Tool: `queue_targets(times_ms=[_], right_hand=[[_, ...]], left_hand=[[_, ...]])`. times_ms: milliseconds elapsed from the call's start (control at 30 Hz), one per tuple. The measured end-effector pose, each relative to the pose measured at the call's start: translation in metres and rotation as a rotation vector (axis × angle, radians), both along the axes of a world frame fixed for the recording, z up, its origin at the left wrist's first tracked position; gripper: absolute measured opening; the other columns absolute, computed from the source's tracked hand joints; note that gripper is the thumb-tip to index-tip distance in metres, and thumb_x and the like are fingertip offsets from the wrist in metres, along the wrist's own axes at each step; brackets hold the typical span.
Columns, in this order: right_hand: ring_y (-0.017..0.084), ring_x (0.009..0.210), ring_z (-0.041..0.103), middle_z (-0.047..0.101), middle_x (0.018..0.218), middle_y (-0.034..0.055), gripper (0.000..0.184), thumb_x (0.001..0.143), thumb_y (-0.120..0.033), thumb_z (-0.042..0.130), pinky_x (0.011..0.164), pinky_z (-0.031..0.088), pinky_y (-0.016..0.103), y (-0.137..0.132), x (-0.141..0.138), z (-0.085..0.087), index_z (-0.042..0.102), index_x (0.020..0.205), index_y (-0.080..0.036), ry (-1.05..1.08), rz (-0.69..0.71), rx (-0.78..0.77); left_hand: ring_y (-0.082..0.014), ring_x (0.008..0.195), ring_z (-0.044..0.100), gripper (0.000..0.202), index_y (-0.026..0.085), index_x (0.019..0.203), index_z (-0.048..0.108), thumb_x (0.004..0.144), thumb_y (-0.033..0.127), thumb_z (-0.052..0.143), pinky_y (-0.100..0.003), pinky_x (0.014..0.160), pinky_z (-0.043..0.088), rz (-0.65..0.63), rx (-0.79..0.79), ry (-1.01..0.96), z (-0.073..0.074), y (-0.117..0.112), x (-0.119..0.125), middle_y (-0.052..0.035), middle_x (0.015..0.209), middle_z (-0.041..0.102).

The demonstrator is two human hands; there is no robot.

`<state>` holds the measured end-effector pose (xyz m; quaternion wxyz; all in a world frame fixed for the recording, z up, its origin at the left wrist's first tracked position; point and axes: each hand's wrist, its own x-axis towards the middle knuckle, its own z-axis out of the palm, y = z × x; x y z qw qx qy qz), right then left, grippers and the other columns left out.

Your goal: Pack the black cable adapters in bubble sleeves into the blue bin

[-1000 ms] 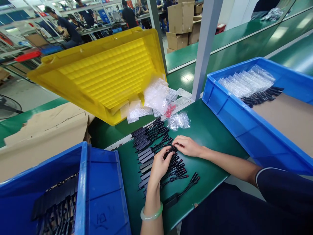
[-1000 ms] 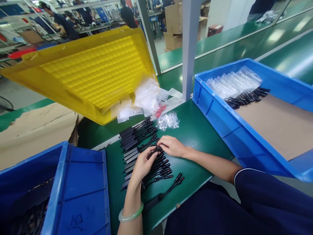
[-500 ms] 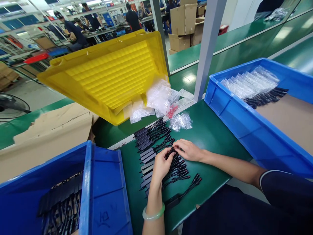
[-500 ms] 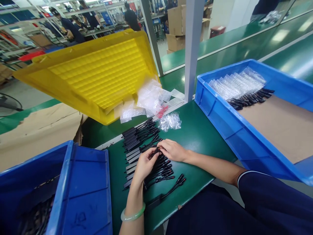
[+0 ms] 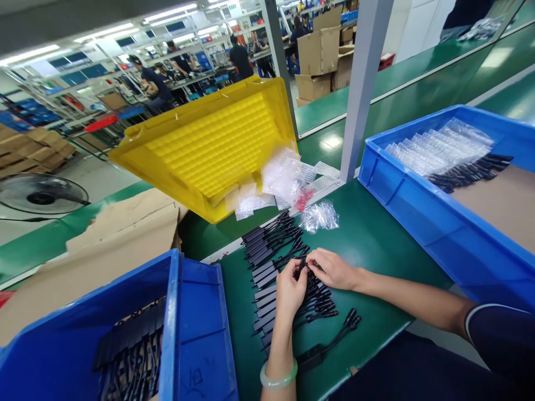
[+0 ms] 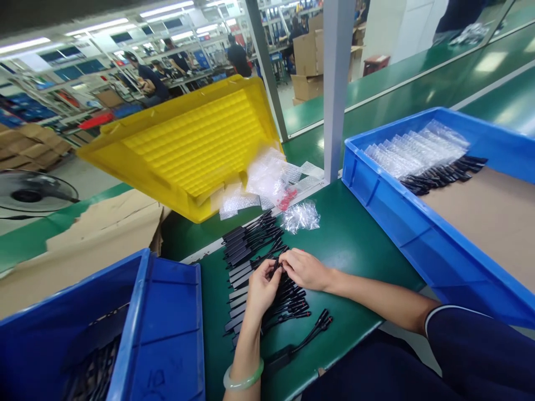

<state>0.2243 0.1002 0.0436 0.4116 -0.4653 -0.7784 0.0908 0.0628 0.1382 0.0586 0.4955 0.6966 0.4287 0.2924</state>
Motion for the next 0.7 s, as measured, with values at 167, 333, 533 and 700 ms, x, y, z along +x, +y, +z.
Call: queue_targets(times_ms=[167, 333, 533, 700], right_hand=[[0.015, 0.072, 0.055, 0.058, 0.082, 0.0034, 0.005, 0.092, -0.018, 0.043, 0.067, 0.047, 0.027, 0.003, 0.007, 0.004, 0.047, 0.094, -0.02, 0.074, -0.061, -0.18], [0.017, 0.075, 0.056, 0.059, 0.081, 0.0036, 0.009, 0.092, -0.016, 0.045, 0.07, 0.046, 0.03, 0.019, 0.041, 0.004, 0.051, 0.087, -0.02, 0.001, -0.216, -0.293], [0.021, 0.083, 0.053, 0.058, 0.085, 0.0056, 0.009, 0.087, -0.016, 0.055, 0.078, 0.045, 0.034, 0.023, 0.057, 0.0, 0.057, 0.079, -0.018, -0.157, -0.186, -0.371], [0.021, 0.087, 0.049, 0.056, 0.091, 0.0077, 0.014, 0.086, -0.011, 0.054, 0.079, 0.043, 0.033, 0.02, 0.053, -0.002, 0.056, 0.073, -0.017, -0.248, -0.161, -0.368]], left_hand=[[-0.0189, 0.078, 0.064, 0.012, 0.018, 0.084, 0.06, 0.081, 0.029, 0.057, -0.028, 0.072, 0.049, -0.009, 0.031, 0.025, -0.002, 0.001, -0.003, -0.0038, 0.081, 0.067], [-0.0217, 0.083, 0.066, 0.025, 0.018, 0.09, 0.066, 0.084, 0.039, 0.054, -0.031, 0.077, 0.05, -0.014, 0.003, 0.02, -0.001, 0.003, -0.006, -0.0063, 0.089, 0.071], [-0.02, 0.074, 0.063, 0.04, 0.014, 0.105, 0.067, 0.085, 0.044, 0.05, -0.032, 0.073, 0.05, 0.016, -0.037, 0.022, 0.007, 0.006, -0.01, -0.0086, 0.087, 0.071], [-0.0144, 0.06, 0.053, 0.041, 0.012, 0.105, 0.065, 0.083, 0.044, 0.053, -0.027, 0.06, 0.045, -0.001, -0.081, -0.028, 0.01, 0.005, -0.01, -0.0061, 0.075, 0.067]])
